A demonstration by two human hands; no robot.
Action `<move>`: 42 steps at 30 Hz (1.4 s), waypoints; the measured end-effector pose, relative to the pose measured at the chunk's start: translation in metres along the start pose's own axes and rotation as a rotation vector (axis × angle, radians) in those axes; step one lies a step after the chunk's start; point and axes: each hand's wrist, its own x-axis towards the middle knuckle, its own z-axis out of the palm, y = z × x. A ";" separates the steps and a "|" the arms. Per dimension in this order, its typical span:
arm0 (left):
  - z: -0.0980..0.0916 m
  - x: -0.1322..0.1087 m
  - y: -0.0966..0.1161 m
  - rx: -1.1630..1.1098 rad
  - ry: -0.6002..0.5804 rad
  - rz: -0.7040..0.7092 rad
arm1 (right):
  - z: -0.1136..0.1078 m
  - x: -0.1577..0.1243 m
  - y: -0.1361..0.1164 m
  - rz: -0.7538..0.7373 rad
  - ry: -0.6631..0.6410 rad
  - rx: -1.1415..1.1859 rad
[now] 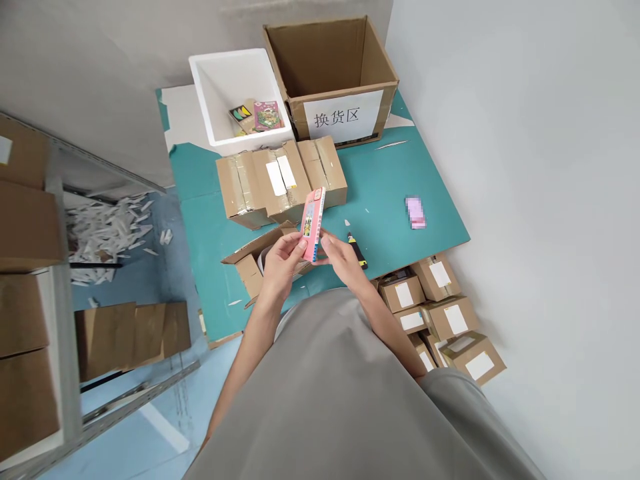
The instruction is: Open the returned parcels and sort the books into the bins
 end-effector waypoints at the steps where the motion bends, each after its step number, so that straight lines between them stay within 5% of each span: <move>1: -0.001 0.000 0.000 0.008 0.017 0.016 | -0.001 -0.001 -0.001 -0.007 0.010 -0.014; 6: -0.005 -0.002 0.005 -0.060 0.118 0.070 | -0.010 0.003 0.004 -0.056 0.096 -0.066; 11: -0.006 -0.004 0.010 -0.086 0.070 0.043 | -0.018 0.008 0.012 -0.106 0.134 -0.170; 14: -0.003 -0.006 0.010 -0.050 0.142 0.114 | -0.014 0.008 0.010 -0.190 0.254 -0.348; 17: 0.004 -0.011 0.009 0.004 0.182 0.204 | -0.001 0.006 0.008 -0.181 0.203 -0.363; 20: 0.013 -0.019 0.009 0.143 0.118 0.301 | 0.013 0.005 0.010 -0.137 0.121 -0.238; 24: 0.014 -0.025 0.008 0.326 -0.066 0.381 | 0.014 0.008 0.014 -0.153 0.202 -0.157; 26: 0.008 -0.022 0.005 0.332 -0.037 0.376 | 0.006 0.010 0.012 -0.129 0.239 -0.122; 30: -0.011 -0.015 -0.001 0.257 0.174 0.250 | -0.010 0.007 0.007 -0.037 0.247 -0.029; 35: -0.024 -0.019 -0.007 0.000 0.001 -0.068 | -0.018 -0.002 0.014 0.074 0.181 0.008; 42: -0.044 -0.038 -0.041 -0.030 0.081 -0.284 | -0.022 -0.013 0.049 0.339 0.063 -0.095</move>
